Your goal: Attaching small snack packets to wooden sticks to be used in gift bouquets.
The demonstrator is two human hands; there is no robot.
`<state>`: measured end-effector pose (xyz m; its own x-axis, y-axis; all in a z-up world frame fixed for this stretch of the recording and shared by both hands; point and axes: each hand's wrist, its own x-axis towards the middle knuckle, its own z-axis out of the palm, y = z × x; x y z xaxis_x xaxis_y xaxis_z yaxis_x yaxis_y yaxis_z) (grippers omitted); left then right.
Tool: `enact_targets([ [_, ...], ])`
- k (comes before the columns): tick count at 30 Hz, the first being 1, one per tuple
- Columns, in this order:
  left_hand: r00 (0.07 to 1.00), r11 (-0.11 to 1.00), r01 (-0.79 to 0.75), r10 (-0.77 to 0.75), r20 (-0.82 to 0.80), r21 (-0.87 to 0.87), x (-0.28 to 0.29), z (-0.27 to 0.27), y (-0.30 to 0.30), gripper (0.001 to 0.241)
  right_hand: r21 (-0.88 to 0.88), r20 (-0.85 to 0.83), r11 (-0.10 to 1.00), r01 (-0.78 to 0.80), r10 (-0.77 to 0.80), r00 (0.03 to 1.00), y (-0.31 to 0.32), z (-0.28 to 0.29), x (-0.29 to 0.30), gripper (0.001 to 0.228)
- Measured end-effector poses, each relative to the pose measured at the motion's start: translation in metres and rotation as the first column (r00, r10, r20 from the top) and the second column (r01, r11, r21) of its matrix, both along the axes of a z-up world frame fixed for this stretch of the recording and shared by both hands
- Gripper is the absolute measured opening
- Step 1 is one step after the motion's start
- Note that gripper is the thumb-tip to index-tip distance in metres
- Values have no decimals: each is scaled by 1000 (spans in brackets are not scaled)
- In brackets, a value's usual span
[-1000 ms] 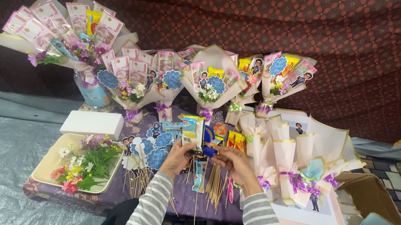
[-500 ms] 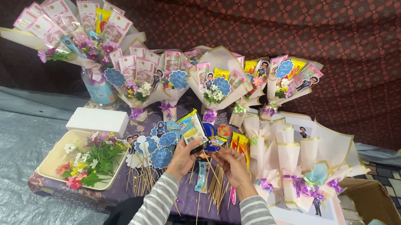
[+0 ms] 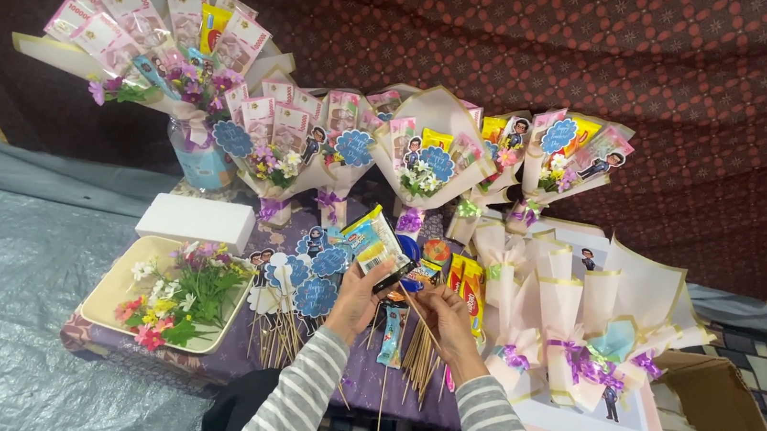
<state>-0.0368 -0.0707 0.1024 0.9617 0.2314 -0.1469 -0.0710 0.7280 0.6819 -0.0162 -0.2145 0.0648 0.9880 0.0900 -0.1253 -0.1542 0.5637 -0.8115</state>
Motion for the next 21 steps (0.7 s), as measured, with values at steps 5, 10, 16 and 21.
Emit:
enact_targets([
  [5, 1000, 999, 1, -1, -5, 32, -1, 3, 1, 39, 1, 13, 1000, -5, 5, 1000, 2, 3, -2, 16],
  [10, 1000, 998, 13, -12, -16, 64, -4, 6, 1, 39, 10, 37, 1000, -10, 10, 999, 1, -15, 4, 16],
  [16, 1000, 997, 14, -12, -24, 71, -3, 6, 3, 38, -12, 75, 1000, 1, 0, 997, 4, -6, -2, 16],
  [21, 999, 997, -23, 19, -48, -75, 2, -5, 7, 32, -11, 114, 1000, 4, -3, 994, 7, 9, -10, 15],
])
